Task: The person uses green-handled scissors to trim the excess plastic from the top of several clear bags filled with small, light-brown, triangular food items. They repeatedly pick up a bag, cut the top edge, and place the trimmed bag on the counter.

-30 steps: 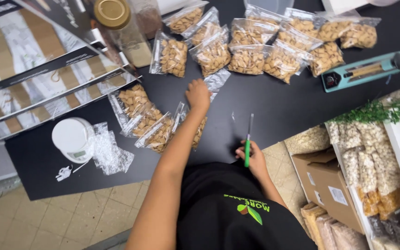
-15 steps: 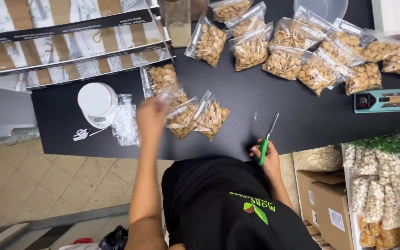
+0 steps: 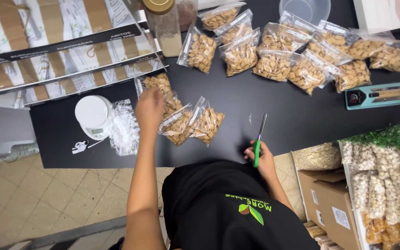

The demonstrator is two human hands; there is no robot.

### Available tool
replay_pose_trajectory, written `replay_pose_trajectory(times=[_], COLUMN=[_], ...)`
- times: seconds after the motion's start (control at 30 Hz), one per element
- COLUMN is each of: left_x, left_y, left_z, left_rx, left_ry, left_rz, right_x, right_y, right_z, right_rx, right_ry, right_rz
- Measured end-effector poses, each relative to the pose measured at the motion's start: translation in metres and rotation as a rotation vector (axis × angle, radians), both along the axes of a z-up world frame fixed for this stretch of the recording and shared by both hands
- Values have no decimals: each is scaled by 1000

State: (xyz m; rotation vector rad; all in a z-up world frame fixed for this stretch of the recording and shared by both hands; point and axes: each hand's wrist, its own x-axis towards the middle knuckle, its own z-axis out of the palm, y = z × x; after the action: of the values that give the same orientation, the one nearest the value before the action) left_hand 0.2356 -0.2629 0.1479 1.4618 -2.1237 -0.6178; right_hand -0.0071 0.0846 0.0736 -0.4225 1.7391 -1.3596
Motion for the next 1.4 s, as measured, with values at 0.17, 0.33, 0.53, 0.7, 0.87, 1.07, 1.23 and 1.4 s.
replay_pose_trajectory(times=[0.17,0.33,0.53,0.7,0.87,1.07,1.23,1.4], left_x=[-111,-165,-175,-190,-208,-202,-198,-190], left_y=[-53,-115,-88,-4,91,152,142,142], left_z=[-29,-115,-82,-22,-86,-60,-42,-61], left_rx=[-17,-9,-37,-369,-456,-215,-81,300], left_ry=[-209,-438,-210,-272,-248,-154,-325,-407], left_rz=[-217,-207,-371,-692,-902,-1085,-735,-605], right_x=[1,-3,-12,-17,-24,-48,-55,-57], right_y=[7,13,20,16,-17,-38,-48,-46], right_z=[1,8,0,-20,-8,-49,-35,-20], right_rx=[1,18,71,12,-73,-147,-89,-47], right_ry=[5,18,12,1,-121,-150,-148,-122], right_rz=[-28,-59,-131,-170,-240,-470,-491,-455])
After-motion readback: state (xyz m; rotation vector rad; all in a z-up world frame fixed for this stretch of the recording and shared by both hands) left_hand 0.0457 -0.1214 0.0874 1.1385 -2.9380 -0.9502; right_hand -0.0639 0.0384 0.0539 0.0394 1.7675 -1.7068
